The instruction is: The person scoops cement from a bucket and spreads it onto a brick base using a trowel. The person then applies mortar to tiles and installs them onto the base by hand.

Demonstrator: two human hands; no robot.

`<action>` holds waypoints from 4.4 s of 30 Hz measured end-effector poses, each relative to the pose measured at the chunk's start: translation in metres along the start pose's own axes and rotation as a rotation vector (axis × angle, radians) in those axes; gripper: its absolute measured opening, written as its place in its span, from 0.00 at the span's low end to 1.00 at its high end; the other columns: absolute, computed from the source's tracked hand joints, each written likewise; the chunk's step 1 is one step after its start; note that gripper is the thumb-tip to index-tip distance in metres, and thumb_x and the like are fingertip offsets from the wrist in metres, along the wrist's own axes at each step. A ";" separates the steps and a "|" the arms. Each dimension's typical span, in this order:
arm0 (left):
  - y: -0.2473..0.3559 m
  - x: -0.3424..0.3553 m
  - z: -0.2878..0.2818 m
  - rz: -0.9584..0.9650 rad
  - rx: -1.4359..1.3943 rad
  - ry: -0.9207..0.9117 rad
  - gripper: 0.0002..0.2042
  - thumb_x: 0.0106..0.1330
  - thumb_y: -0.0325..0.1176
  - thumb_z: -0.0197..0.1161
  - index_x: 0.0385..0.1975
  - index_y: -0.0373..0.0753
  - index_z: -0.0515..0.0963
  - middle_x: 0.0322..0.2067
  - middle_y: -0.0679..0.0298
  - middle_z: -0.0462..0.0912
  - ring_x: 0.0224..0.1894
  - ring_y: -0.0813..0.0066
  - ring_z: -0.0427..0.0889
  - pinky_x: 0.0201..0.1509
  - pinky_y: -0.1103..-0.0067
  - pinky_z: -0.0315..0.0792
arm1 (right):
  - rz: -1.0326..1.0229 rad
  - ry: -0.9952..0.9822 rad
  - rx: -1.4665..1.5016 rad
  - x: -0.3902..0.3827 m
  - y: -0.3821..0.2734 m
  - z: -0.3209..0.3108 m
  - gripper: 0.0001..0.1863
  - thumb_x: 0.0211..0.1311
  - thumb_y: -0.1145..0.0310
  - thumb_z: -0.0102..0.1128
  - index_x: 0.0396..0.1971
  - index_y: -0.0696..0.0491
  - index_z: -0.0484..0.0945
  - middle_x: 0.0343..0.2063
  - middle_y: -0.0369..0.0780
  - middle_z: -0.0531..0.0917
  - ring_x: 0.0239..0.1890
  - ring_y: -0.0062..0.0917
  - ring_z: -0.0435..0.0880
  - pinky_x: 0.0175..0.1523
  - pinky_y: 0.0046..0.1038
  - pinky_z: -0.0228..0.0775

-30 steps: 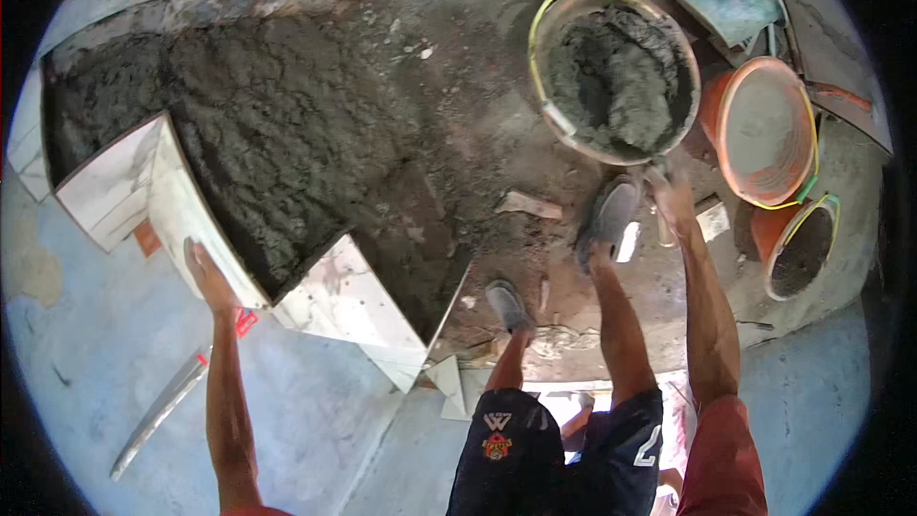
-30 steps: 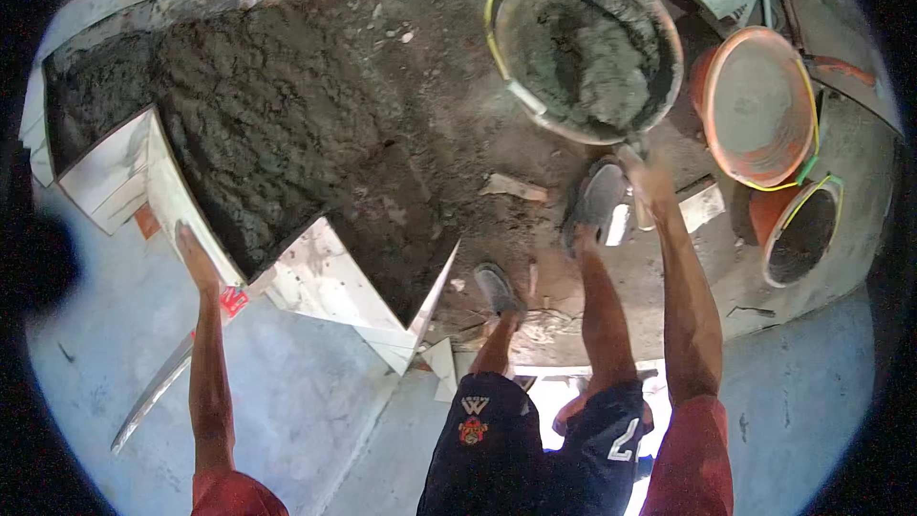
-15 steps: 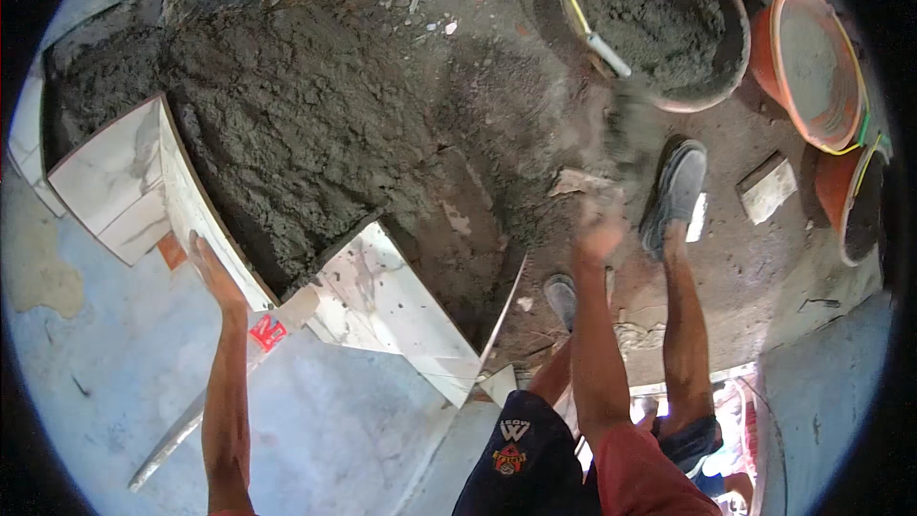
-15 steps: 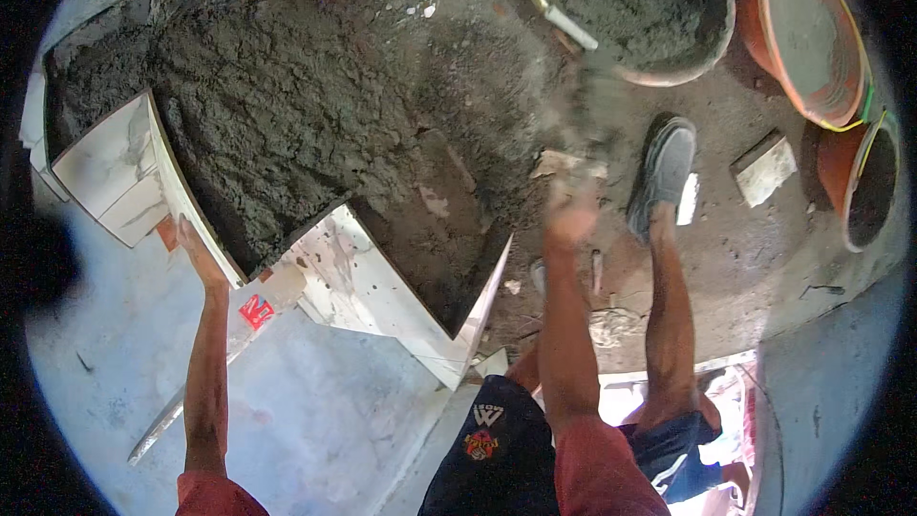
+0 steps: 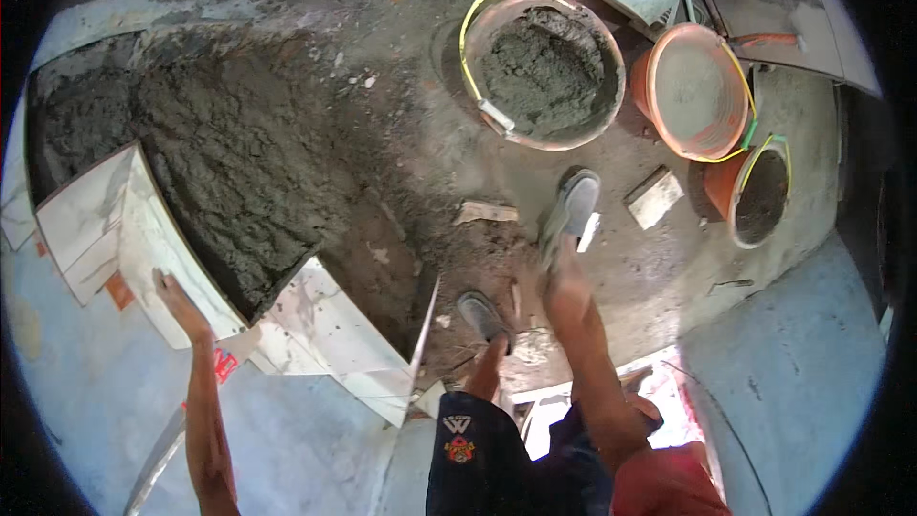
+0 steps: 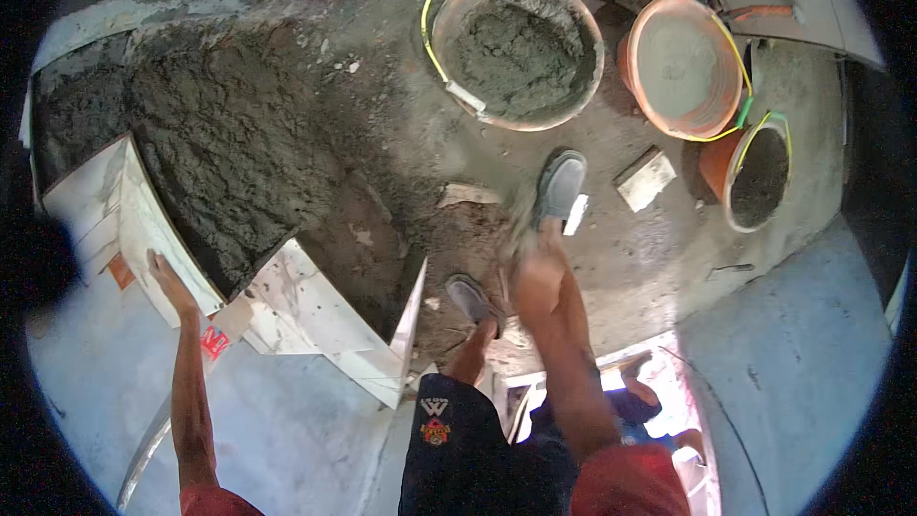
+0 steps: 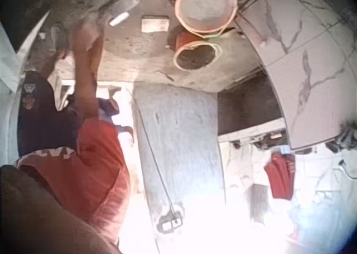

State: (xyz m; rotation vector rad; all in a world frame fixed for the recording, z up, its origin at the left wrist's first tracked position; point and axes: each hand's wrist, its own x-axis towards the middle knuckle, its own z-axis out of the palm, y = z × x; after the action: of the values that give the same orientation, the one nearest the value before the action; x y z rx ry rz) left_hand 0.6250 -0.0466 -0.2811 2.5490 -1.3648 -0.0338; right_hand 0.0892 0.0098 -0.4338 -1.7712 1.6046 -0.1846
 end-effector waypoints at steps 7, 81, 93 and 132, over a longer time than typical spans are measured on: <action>0.013 -0.008 0.023 -0.007 -0.074 -0.040 0.28 0.68 0.47 0.37 0.58 0.27 0.54 0.59 0.47 0.55 0.62 0.56 0.54 0.64 0.70 0.49 | 0.223 -0.144 -0.586 0.197 0.145 -0.041 0.08 0.52 0.69 0.48 0.24 0.55 0.76 0.26 0.46 0.80 0.30 0.38 0.81 0.35 0.36 0.73; 0.019 -0.008 0.020 0.035 -0.101 -0.020 0.26 0.69 0.44 0.37 0.58 0.26 0.53 0.59 0.49 0.55 0.63 0.61 0.53 0.65 0.72 0.46 | -0.053 -0.252 -0.772 0.232 0.144 -0.038 0.10 0.50 0.64 0.55 0.29 0.54 0.76 0.29 0.45 0.79 0.32 0.36 0.80 0.34 0.35 0.73; 0.018 -0.008 0.024 -0.014 -0.019 -0.037 0.28 0.68 0.48 0.36 0.59 0.29 0.53 0.60 0.50 0.54 0.63 0.61 0.51 0.65 0.71 0.46 | 0.655 -0.410 0.626 0.212 0.106 -0.030 0.13 0.53 0.68 0.56 0.33 0.63 0.74 0.15 0.38 0.74 0.22 0.23 0.76 0.26 0.24 0.69; -0.010 0.013 0.015 0.056 -0.149 -0.055 0.29 0.67 0.51 0.40 0.49 0.25 0.65 0.45 0.55 0.71 0.46 0.69 0.69 0.53 0.77 0.61 | 0.436 -0.407 0.329 -0.154 -0.052 0.306 0.30 0.50 0.55 0.57 0.51 0.56 0.66 0.32 0.52 0.75 0.33 0.44 0.75 0.39 0.44 0.64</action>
State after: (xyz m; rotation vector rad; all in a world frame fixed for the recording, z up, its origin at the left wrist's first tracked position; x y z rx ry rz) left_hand 0.6383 -0.0548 -0.2966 2.4026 -1.3977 -0.1891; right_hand 0.2671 0.2741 -0.5704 -1.0947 1.5125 0.1093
